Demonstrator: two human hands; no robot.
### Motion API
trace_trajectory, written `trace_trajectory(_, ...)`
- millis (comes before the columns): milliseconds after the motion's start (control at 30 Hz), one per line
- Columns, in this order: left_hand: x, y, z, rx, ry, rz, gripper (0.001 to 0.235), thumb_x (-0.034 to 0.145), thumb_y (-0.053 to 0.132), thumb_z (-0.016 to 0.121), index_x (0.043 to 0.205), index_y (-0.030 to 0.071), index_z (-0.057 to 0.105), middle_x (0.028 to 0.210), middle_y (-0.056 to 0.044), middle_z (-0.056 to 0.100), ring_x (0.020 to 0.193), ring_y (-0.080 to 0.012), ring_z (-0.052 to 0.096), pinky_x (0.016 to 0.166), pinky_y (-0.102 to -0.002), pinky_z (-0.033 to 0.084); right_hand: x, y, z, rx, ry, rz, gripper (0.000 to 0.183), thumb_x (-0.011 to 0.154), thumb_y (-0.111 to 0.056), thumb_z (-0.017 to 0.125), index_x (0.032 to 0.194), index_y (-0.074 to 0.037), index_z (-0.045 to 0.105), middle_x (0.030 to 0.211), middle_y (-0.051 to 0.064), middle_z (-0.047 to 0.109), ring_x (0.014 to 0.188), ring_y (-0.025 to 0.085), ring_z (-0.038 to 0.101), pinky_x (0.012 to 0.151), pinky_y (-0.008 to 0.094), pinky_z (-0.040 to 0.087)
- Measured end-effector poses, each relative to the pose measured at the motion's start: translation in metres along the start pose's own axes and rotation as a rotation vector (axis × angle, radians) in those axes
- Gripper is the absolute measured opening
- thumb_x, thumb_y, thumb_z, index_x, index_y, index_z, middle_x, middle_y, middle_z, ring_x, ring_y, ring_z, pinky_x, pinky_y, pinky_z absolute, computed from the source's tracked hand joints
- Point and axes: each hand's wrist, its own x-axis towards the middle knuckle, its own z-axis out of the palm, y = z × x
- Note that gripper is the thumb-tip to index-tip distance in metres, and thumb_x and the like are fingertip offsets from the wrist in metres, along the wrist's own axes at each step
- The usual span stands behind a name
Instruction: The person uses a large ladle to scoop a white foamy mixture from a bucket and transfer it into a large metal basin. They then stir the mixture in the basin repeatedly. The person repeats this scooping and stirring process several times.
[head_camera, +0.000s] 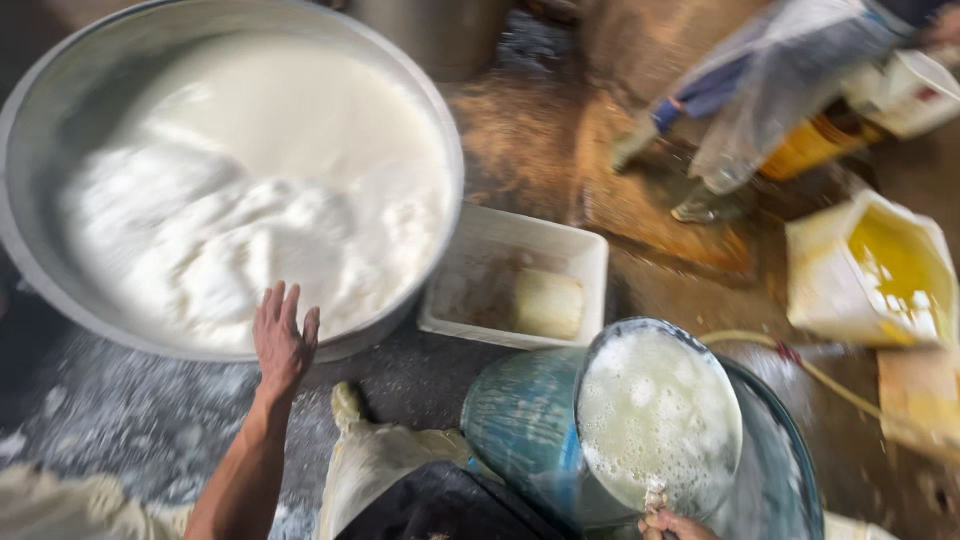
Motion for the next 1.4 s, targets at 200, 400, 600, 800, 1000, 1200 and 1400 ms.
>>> trace_trajectory(200, 0.012, -0.104, -0.031, 0.148, 0.035, -0.183, 0.055, 0.099, 0.032, 0.065, 0.145, 0.003, 0.056, 0.154, -0.025, 0.048, 0.146, -0.0458, 0.04, 0.119, -0.064, 0.029, 0.062, -0.069, 0.108, -0.12, -0.033, 0.0, 0.032, 0.096, -0.025, 0.055, 0.105, 0.005, 0.061, 0.067, 0.005, 0.056, 0.054, 0.016, 0.053, 0.051, 0.03, 0.044)
trace_trajectory(400, 0.029, -0.157, -0.029, 0.173, 0.024, -0.276, 0.057, 0.101, 0.04, 0.058, 0.146, 0.004, 0.055, 0.156, -0.022, 0.046, 0.147, -0.0438, 0.036, 0.121, -0.062, 0.023, 0.121, -0.134, 0.225, -0.335, -0.214, 0.018, 0.034, 0.094, -0.03, 0.058, 0.105, 0.003, 0.062, 0.063, 0.003, 0.055, 0.051, 0.014, 0.052, 0.047, 0.03, 0.045)
trace_trajectory(600, 0.031, -0.158, -0.021, 0.256, -0.023, -0.379, 0.06, 0.101, 0.045, 0.055, 0.146, 0.006, 0.053, 0.155, -0.019, 0.045, 0.147, -0.041, 0.033, 0.121, -0.06, 0.02, 0.211, -0.199, 0.369, -0.579, -0.236, 0.054, 0.024, 0.098, -0.03, 0.055, 0.097, -0.007, 0.062, 0.06, -0.002, 0.055, 0.046, 0.011, 0.052, 0.036, 0.027, 0.04)
trace_trajectory(800, 0.038, -0.142, -0.036, 0.259, -0.008, -0.405, 0.06, 0.098, 0.045, 0.057, 0.144, 0.007, 0.055, 0.154, -0.016, 0.047, 0.148, -0.0395, 0.035, 0.122, -0.059, 0.022, 0.303, -0.243, 0.496, -0.54, -0.538, -0.076, 0.015, 0.099, -0.02, 0.055, 0.088, -0.009, 0.055, 0.065, 0.002, 0.057, 0.05, 0.014, 0.056, 0.044, 0.028, 0.049)
trace_trajectory(1000, 0.039, -0.141, -0.04, 0.251, -0.05, -0.447, 0.058, 0.097, 0.046, 0.057, 0.141, 0.009, 0.057, 0.154, -0.015, 0.049, 0.148, -0.0384, 0.035, 0.122, -0.058, 0.023, 0.354, -0.272, 0.579, -0.578, -0.341, -0.061, 0.015, 0.094, -0.013, 0.058, 0.081, -0.005, 0.058, 0.065, 0.009, 0.061, 0.049, 0.02, 0.059, 0.044, 0.033, 0.051)
trace_trajectory(1200, 0.029, -0.159, -0.025, 0.299, -0.074, -0.45, 0.058, 0.098, 0.048, 0.056, 0.142, 0.01, 0.058, 0.155, -0.013, 0.048, 0.149, -0.0376, 0.036, 0.122, -0.057, 0.023, 0.361, -0.295, 0.583, -0.628, -0.036, -0.301, 0.011, 0.088, -0.002, 0.061, 0.078, 0.004, 0.061, 0.063, 0.015, 0.062, 0.046, 0.026, 0.061, 0.042, 0.04, 0.051)
trace_trajectory(1400, 0.018, -0.188, -0.019, 0.406, -0.044, -0.352, 0.062, 0.103, 0.05, 0.05, 0.15, 0.011, 0.054, 0.163, -0.013, 0.044, 0.154, -0.0396, 0.032, 0.126, -0.069, 0.015, 0.317, -0.328, 0.5, -0.291, 0.064, -0.825, 0.01, 0.091, -0.01, 0.064, 0.087, -0.002, 0.06, 0.061, 0.008, 0.06, 0.045, 0.022, 0.057, 0.041, 0.04, 0.045)
